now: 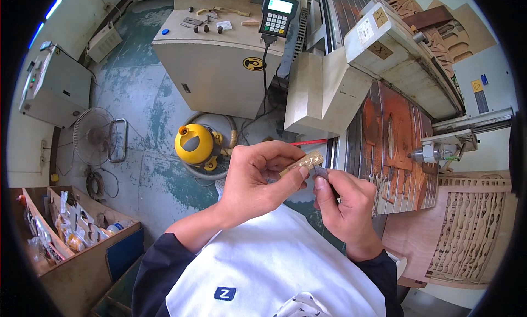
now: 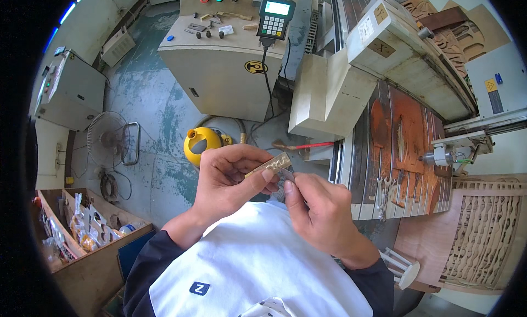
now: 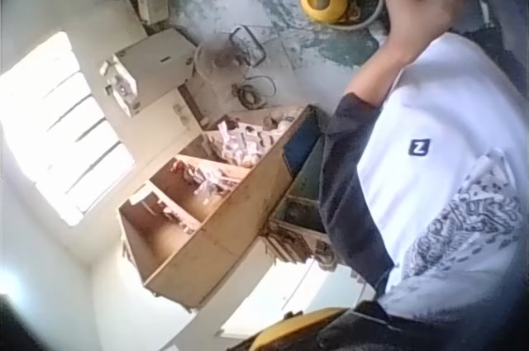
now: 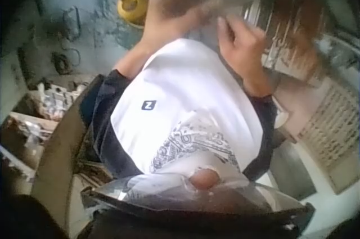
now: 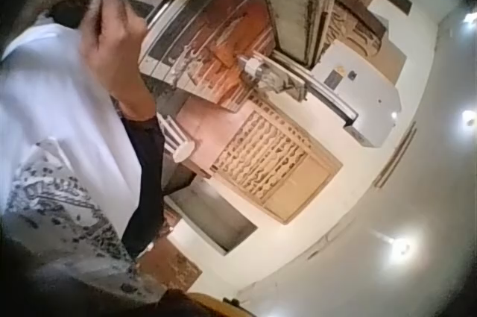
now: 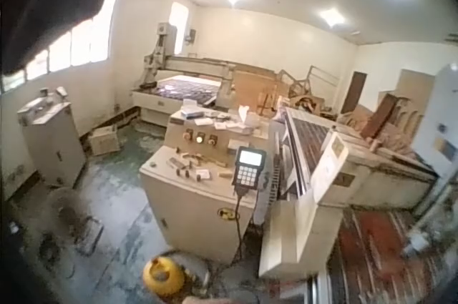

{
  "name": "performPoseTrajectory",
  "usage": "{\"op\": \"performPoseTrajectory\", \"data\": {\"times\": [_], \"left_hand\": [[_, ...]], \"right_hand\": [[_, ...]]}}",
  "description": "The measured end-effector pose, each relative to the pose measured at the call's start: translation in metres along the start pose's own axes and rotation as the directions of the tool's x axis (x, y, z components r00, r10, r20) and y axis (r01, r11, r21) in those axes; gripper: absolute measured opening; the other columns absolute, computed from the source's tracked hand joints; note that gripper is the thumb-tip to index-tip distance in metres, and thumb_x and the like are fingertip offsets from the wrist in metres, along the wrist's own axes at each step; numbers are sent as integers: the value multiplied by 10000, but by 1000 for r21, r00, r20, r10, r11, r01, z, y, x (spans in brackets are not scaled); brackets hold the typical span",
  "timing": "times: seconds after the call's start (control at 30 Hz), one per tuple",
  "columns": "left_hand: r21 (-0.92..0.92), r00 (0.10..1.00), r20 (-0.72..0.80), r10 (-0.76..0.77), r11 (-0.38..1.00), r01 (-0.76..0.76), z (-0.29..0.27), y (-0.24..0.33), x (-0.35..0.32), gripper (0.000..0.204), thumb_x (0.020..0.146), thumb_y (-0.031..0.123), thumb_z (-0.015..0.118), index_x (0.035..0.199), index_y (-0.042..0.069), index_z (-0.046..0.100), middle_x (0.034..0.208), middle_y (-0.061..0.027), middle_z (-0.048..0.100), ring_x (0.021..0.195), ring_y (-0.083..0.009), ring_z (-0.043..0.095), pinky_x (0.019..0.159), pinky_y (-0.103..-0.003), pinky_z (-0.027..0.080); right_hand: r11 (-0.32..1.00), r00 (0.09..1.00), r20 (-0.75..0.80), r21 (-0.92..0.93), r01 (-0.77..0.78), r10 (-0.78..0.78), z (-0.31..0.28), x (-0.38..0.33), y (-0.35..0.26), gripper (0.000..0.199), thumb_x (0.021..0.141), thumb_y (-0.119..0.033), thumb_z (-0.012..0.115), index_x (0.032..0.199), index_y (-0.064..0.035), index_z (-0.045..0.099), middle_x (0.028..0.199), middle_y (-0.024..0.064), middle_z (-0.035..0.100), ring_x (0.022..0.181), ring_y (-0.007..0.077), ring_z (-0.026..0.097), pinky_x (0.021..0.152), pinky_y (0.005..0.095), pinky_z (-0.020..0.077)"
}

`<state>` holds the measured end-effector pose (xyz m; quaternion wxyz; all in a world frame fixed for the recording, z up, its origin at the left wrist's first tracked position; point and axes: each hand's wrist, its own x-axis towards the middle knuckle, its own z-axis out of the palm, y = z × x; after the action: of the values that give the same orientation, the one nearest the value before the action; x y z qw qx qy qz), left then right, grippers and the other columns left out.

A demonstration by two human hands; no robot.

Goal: Loosen a nut on a machine spindle using wrenches and inspect a small wooden component.

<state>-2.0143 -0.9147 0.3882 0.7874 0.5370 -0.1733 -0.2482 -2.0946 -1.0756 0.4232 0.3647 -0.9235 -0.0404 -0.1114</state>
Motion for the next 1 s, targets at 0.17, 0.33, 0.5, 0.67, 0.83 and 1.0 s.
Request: {"op": "performPoseTrajectory", "data": {"times": [0.17,0.33,0.5,0.67,0.83,1.0], "left_hand": [[16,1000,6,4,1000,-5,1,-3,-3,168,871,-25,615,1014,-113,602,882,-150,688,752,-148,684,677,-245,578],[57,1000,18,6,998,-7,2,-6,-7,165,868,-27,611,1010,-111,607,878,-144,692,742,-138,682,676,-237,573],[44,999,-51,3,999,-1,7,-10,-12,188,824,10,663,970,-106,629,835,-118,700,729,-92,652,647,-214,531],[114,996,-75,53,992,-44,8,-22,-17,188,828,13,664,970,-105,629,831,-115,701,732,-86,648,647,-216,532],[91,996,-80,40,995,-33,10,-24,-24,174,842,5,654,974,-104,626,823,-111,700,729,-85,647,647,-215,531],[119,996,-62,69,991,-62,10,-27,-31,173,867,-2,639,1014,-92,629,834,-111,697,705,-106,668,651,-221,562]], "right_hand": [[1000,1000,-14,-12,21,-21,2,-4,0,45,853,-9,610,833,24,586,670,124,586,486,243,569,438,329,434],[998,998,-19,-44,51,-52,5,-8,0,45,849,-4,608,848,34,585,669,118,584,483,239,567,424,329,429],[968,988,-75,-219,119,-139,11,-15,-2,53,839,-4,614,849,31,576,639,100,552,472,241,548,408,345,405],[994,997,-59,-104,37,-43,17,-24,4,56,853,-3,600,820,23,564,628,106,540,467,243,532,415,346,404],[996,998,15,69,-57,56,19,-32,12,172,928,-42,539,790,40,602,596,55,602,457,120,595,413,243,438],[902,977,96,374,-215,193,20,-36,7,232,952,-77,505,788,43,616,604,50,618,436,109,586,384,227,428]]}}
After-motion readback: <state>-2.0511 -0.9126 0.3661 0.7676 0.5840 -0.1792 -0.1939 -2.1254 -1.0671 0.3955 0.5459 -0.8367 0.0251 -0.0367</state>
